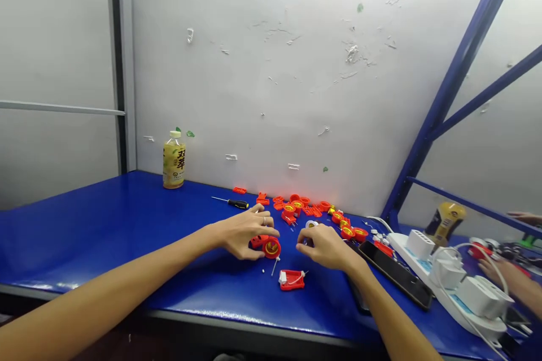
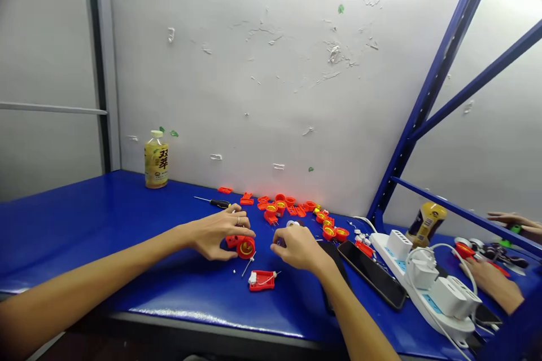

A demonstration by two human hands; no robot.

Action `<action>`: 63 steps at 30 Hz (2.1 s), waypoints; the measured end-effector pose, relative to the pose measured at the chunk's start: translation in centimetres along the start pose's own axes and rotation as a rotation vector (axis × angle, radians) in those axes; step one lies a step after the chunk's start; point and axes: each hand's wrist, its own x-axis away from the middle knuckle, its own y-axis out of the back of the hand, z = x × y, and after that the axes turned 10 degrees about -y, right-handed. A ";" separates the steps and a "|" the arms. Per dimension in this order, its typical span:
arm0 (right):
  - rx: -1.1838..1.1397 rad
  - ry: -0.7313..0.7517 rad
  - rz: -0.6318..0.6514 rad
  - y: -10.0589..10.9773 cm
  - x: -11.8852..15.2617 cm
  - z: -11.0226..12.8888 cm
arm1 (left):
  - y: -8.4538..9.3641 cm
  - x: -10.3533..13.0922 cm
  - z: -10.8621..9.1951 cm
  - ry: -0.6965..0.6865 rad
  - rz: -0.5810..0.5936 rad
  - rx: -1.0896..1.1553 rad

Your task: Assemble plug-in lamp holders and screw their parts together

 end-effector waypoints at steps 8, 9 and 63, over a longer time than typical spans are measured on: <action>0.053 0.026 -0.015 -0.4 -0.2 0.3 | -1.6 0.1 0.5 0.030 -0.013 0.024; 0.053 0.025 -0.013 -0.4 -0.2 0.2 | -1.8 0.1 0.6 0.042 -0.019 0.037; 0.021 0.021 -0.069 1.0 0.3 -1.5 | -1.4 -0.6 0.2 -0.023 -0.093 -0.161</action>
